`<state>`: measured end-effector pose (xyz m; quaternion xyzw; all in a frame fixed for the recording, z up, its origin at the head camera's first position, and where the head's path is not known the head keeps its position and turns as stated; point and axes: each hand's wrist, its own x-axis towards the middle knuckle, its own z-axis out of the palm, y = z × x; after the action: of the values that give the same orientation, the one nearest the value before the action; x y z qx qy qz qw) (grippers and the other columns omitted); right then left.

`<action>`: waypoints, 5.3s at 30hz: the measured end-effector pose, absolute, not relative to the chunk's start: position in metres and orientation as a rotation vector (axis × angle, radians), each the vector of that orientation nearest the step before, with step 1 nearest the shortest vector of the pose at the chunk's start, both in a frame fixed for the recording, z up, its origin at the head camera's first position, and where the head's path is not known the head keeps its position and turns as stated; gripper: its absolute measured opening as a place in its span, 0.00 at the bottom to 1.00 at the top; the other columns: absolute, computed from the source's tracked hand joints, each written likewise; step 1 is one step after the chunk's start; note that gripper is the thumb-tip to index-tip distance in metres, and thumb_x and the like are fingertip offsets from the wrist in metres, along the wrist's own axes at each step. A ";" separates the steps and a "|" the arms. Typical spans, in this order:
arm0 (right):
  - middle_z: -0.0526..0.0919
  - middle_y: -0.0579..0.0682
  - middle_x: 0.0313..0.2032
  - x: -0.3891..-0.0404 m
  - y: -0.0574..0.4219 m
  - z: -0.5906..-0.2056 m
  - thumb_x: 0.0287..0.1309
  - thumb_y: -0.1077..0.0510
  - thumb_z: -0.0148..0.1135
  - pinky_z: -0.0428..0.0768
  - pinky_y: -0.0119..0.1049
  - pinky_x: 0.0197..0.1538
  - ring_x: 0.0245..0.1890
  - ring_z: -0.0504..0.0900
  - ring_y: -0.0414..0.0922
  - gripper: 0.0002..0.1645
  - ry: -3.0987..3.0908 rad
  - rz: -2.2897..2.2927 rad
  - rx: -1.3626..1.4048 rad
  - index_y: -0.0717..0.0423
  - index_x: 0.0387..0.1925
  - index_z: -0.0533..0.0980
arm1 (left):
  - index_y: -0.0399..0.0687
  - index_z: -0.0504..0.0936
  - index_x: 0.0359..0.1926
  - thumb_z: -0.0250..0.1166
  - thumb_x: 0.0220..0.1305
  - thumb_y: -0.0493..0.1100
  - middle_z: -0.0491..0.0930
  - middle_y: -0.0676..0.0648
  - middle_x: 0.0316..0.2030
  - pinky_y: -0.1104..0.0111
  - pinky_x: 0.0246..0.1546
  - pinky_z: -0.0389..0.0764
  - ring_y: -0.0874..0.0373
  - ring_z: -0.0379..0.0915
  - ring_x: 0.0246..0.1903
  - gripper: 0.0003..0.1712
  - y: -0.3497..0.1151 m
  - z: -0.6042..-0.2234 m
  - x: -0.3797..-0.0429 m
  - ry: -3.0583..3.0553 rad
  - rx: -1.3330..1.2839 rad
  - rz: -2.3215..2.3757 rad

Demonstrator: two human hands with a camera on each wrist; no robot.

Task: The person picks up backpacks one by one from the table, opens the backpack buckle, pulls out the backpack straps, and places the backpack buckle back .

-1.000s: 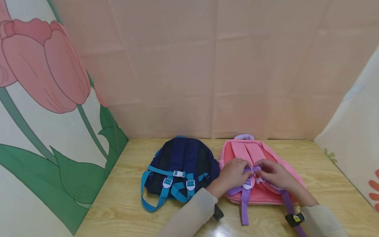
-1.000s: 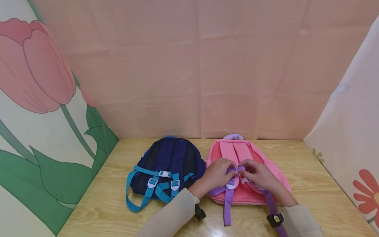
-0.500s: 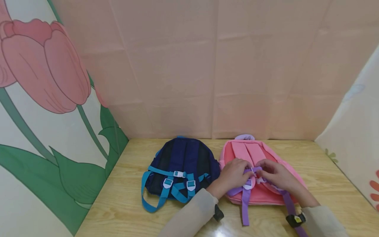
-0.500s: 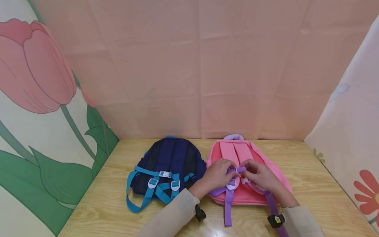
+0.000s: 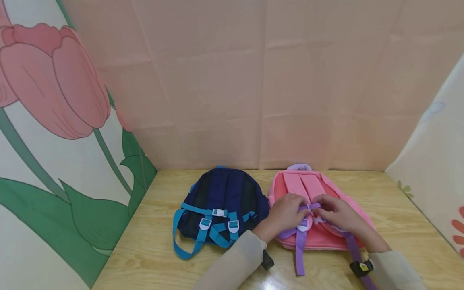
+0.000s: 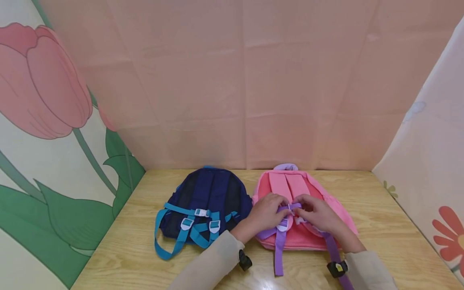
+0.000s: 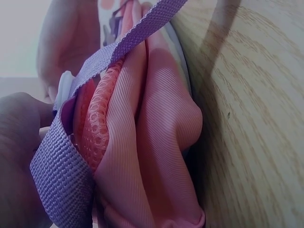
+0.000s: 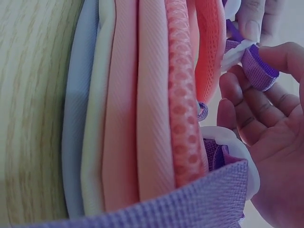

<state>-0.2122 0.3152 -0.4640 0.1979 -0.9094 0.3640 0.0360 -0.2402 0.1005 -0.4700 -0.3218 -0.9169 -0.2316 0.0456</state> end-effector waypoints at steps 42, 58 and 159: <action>0.81 0.47 0.36 -0.212 0.315 -0.461 0.64 0.62 0.65 0.74 0.31 0.32 0.32 0.75 0.37 0.12 -2.818 1.109 0.576 0.55 0.49 0.78 | 0.61 0.82 0.53 0.64 0.70 0.57 0.79 0.64 0.42 0.78 0.49 0.71 0.71 0.70 0.45 0.15 0.101 -0.472 -0.241 -2.788 -0.993 -0.676; 0.85 0.45 0.42 -0.212 0.313 -0.462 0.66 0.55 0.67 0.80 0.31 0.41 0.38 0.79 0.37 0.11 -2.810 1.039 0.603 0.49 0.49 0.80 | 0.61 0.82 0.53 0.64 0.70 0.57 0.80 0.64 0.44 0.77 0.49 0.72 0.70 0.71 0.46 0.15 0.102 -0.474 -0.240 -2.780 -0.988 -0.668; 0.81 0.50 0.33 -0.209 0.313 -0.465 0.67 0.59 0.64 0.74 0.32 0.25 0.22 0.74 0.35 0.11 -2.787 1.170 0.604 0.54 0.49 0.77 | 0.61 0.82 0.54 0.64 0.70 0.56 0.80 0.63 0.45 0.76 0.50 0.72 0.70 0.71 0.47 0.15 0.100 -0.471 -0.238 -2.791 -0.994 -0.700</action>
<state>-0.2087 0.3128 -0.4650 0.1957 -0.9038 0.3793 0.0299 -0.2384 0.1000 -0.4706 -0.3262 -0.9157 -0.2296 0.0485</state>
